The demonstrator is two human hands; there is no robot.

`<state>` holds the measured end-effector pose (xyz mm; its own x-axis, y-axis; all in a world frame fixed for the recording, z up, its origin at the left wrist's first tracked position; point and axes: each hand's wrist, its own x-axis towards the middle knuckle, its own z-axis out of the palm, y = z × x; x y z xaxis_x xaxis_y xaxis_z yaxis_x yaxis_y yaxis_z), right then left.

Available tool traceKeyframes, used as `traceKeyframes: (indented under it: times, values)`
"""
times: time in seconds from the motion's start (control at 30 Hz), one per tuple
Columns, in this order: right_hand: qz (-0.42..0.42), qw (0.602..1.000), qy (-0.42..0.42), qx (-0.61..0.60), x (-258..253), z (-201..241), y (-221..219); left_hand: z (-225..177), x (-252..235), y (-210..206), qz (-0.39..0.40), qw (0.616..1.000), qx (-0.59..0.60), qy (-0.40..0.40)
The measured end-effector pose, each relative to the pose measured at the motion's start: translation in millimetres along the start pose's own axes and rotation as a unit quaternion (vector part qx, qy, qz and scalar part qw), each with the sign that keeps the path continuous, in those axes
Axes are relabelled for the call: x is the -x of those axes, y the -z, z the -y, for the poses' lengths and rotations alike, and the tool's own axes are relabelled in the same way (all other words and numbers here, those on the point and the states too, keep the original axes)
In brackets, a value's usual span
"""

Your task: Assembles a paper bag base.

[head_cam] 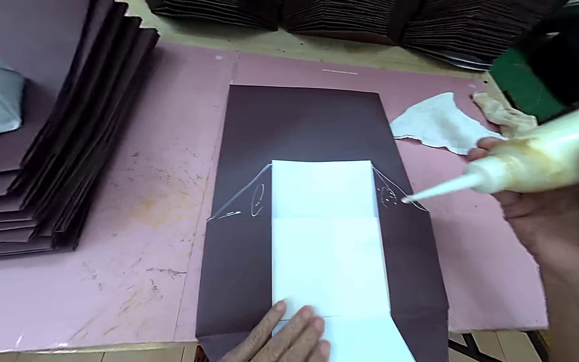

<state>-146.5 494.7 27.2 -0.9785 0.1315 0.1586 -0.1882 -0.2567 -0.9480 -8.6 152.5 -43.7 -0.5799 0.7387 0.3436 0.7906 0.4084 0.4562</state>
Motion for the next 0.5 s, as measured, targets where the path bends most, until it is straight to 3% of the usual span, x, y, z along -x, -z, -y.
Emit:
traceKeyframes:
  times: [0.13, 0.27, 0.4, 0.5]
  values:
    - [-0.001, 0.998, -0.024, -0.056, 9, 9, -42, 9, -3, -10, -0.078, 0.991, -0.107, -0.012]
    - [0.043, 0.996, 0.040, -0.064, 6, 18, -72, 27, -13, -18, -0.106, 0.982, -0.155, -0.006]
    - [0.062, 0.996, 0.065, 0.001, 7, 10, -75, 30, -8, -11, -0.075, 0.996, -0.047, 0.027]
    - [0.035, 0.997, 0.041, 0.049, 11, -8, -70, 20, -7, -10, -0.142, 0.983, 0.059, 0.097]
